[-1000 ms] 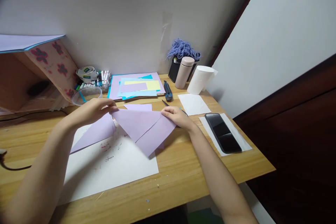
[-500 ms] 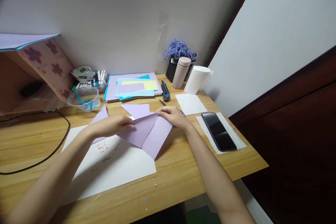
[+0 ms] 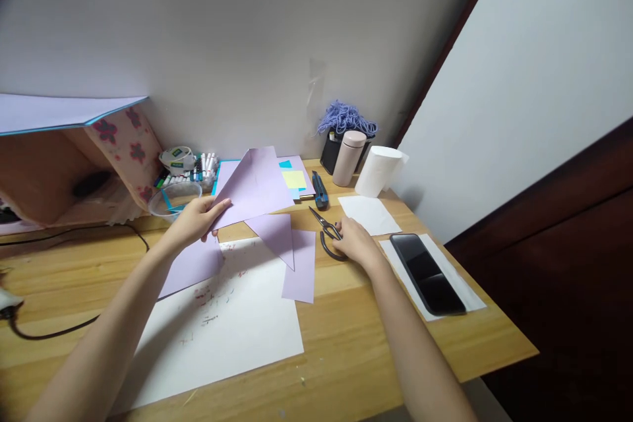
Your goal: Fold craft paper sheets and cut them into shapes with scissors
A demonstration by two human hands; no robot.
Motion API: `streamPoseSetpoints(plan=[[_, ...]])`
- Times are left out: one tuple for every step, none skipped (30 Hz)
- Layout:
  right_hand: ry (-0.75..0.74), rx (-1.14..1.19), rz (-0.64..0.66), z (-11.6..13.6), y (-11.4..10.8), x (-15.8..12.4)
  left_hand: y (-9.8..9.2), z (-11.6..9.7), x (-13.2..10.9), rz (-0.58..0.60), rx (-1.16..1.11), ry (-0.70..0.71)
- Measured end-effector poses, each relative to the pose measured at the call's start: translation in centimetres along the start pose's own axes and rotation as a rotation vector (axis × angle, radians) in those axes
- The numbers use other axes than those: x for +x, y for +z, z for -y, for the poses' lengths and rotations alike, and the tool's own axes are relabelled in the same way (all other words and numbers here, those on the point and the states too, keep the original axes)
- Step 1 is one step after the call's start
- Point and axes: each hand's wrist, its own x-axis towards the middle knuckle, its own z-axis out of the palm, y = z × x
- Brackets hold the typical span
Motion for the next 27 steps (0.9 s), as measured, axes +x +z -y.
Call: streamPoseSetpoints(plan=[[0.010,-0.036,-0.005,0.4,0.1,-0.1,0.1,0.1,0.1,-0.018,-0.009,0.004],[0.020,-0.059,-0.003,0.7,0.2,-0.2,0.2,0.2,0.1,-0.034,-0.014,0.012],[0.029,-0.066,0.000,1.0,0.2,-0.3,0.3,0.2,0.1,-0.050,-0.014,0.025],[0.039,-0.055,-0.011,1.1,0.1,-0.4,0.3,0.2,0.1,-0.068,-0.010,0.043],[0.048,-0.023,-0.039,1.3,0.1,-0.4,0.4,0.2,0.0,-0.090,-0.001,0.065],[0.059,0.032,-0.085,1.4,0.1,-0.3,0.4,0.1,0.0,-0.113,0.011,0.088],[0.070,0.116,-0.145,1.6,0.1,-0.2,0.4,0.0,-0.1,-0.138,0.023,0.110],[0.078,0.239,-0.200,1.9,0.2,-0.1,0.3,-0.2,-0.2,-0.163,0.032,0.127],[0.076,0.403,-0.228,2.3,0.5,0.0,0.3,-0.3,-0.3,-0.188,0.038,0.139],[0.059,0.603,-0.217,2.8,0.8,0.0,0.3,-0.4,-0.4,-0.213,0.041,0.149],[0.024,0.822,-0.167,3.4,1.2,-0.1,0.3,-0.5,-0.5,-0.236,0.044,0.154],[-0.025,1.046,-0.071,4.1,1.6,-0.3,0.3,-0.6,-0.6,-0.258,0.047,0.157],[-0.090,1.234,0.040,4.8,2.2,-0.6,0.4,-0.6,-0.6,-0.278,0.050,0.157],[-0.158,1.355,0.157,5.4,2.7,-1.0,0.4,-0.5,-0.6,-0.299,0.053,0.155],[-0.204,1.425,0.280,6.0,3.2,-1.5,0.5,-0.5,-0.5,-0.323,0.057,0.155],[-0.239,1.458,0.397,6.5,3.8,-1.9,0.5,-0.4,-0.5,-0.351,0.064,0.160],[-0.260,1.468,0.497,6.9,4.3,-2.4,0.7,-0.3,-0.5,-0.380,0.073,0.172],[-0.270,1.468,0.578,7.2,4.7,-2.8,0.8,-0.3,-0.5,-0.407,0.085,0.190],[-0.275,1.463,0.634,7.4,5.1,-3.1,1.0,-0.3,-0.5,-0.424,0.100,0.211],[-0.279,1.457,0.670,7.6,5.4,-3.4,1.3,-0.4,-0.5,-0.426,0.116,0.229],[-0.283,1.449,0.697,7.7,5.6,-3.5,1.5,-0.4,-0.6,-0.415,0.129,0.241],[-0.286,1.437,0.718,7.8,5.7,-3.6,1.8,-0.5,-0.7,-0.390,0.139,0.249],[-0.287,1.421,0.732,7.8,5.8,-3.7,2.1,-0.7,-0.8,-0.359,0.145,0.254],[-0.282,1.403,0.748,7.9,5.8,-3.7,2.4,-0.8,-0.9,-0.328,0.149,0.259],[-0.273,1.384,0.763,7.9,5.7,-3.6,2.6,-0.8,-1.0,-0.297,0.152,0.262],[-0.262,1.366,0.766,7.9,5.7,-3.6,2.8,-0.9,-1.0,-0.271,0.155,0.262],[-0.250,1.350,0.757,7.9,5.6,-3.6,2.9,-1.0,-1.0,-0.246,0.159,0.261]])
